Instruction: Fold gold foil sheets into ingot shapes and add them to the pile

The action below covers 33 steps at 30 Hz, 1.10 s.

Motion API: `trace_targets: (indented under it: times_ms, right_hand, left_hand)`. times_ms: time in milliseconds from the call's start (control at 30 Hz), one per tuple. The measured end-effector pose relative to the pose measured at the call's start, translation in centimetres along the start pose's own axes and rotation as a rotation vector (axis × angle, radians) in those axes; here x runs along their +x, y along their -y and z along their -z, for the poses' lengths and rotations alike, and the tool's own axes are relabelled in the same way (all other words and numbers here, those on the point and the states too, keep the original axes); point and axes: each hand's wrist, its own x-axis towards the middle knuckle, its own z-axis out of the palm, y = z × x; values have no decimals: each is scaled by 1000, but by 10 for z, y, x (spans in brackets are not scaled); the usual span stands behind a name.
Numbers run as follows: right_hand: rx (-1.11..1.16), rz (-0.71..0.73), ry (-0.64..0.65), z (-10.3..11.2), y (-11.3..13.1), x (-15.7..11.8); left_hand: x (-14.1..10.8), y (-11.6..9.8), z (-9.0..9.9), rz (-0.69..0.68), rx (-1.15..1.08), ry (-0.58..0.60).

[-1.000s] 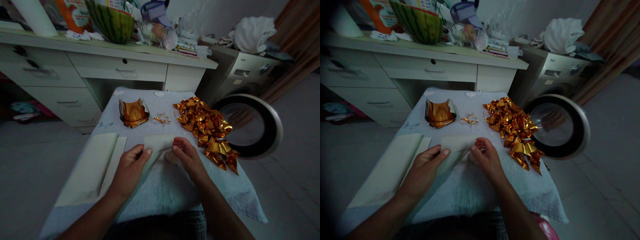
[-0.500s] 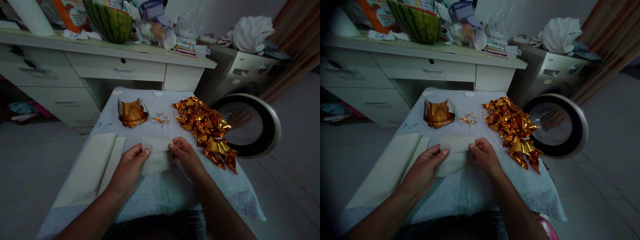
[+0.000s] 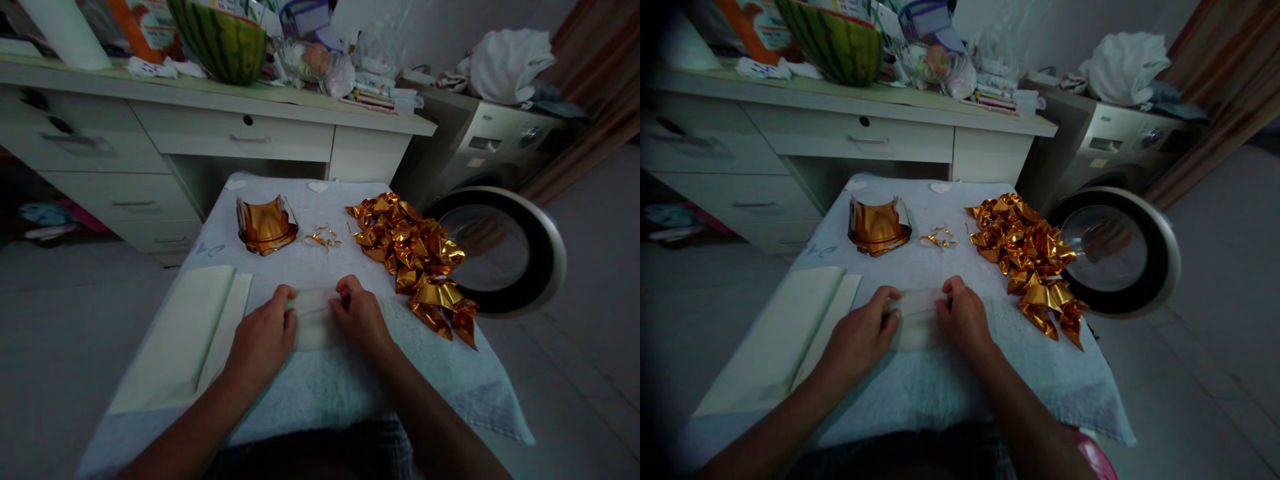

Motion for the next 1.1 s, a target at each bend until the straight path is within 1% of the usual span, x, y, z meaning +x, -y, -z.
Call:
trace_targets:
  times_ms: [67,133,200,267,333,433,500,633,800,933,1000,1100]
  right_hand:
    - [-123,23,-25,-3,1,-1]
    - [-211,36,-57,-4,2,-1]
    - [-254,33,-69,-3,2,-2]
    - [-257,29,-66,-2,2,-2]
    - [-241,24,-58,-2,1,-2]
    - [-232,33,-62,-2,0,-1]
    - [-255,47,-75,-3,-1,-1]
    - [-269,80,-81,-2,-1,1]
    - [-83,99,-13,1,2,1]
    - [46,197,7,2,2,2]
    - [16,220,-3,2,0,2]
    - [-121,175,-47,5,-4,1]
  left_hand:
    - [0,0,-2,-91,155,0]
    - [0,0,-4,-174,271,-60]
    - [1,1,-5,-230,352,-125]
    - [2,2,-7,-286,390,-156]
    - [2,3,-7,-368,389,-117]
    - [3,4,-8,-461,364,10]
    - [2,4,-8,-476,367,65]
    - [0,4,-6,-519,412,107]
    - [-2,8,-6,-555,506,122]
    - [-2,13,-10,-580,467,97]
    - [-2,17,-13,-593,404,68]
    - [0,22,-16,-609,333,53]
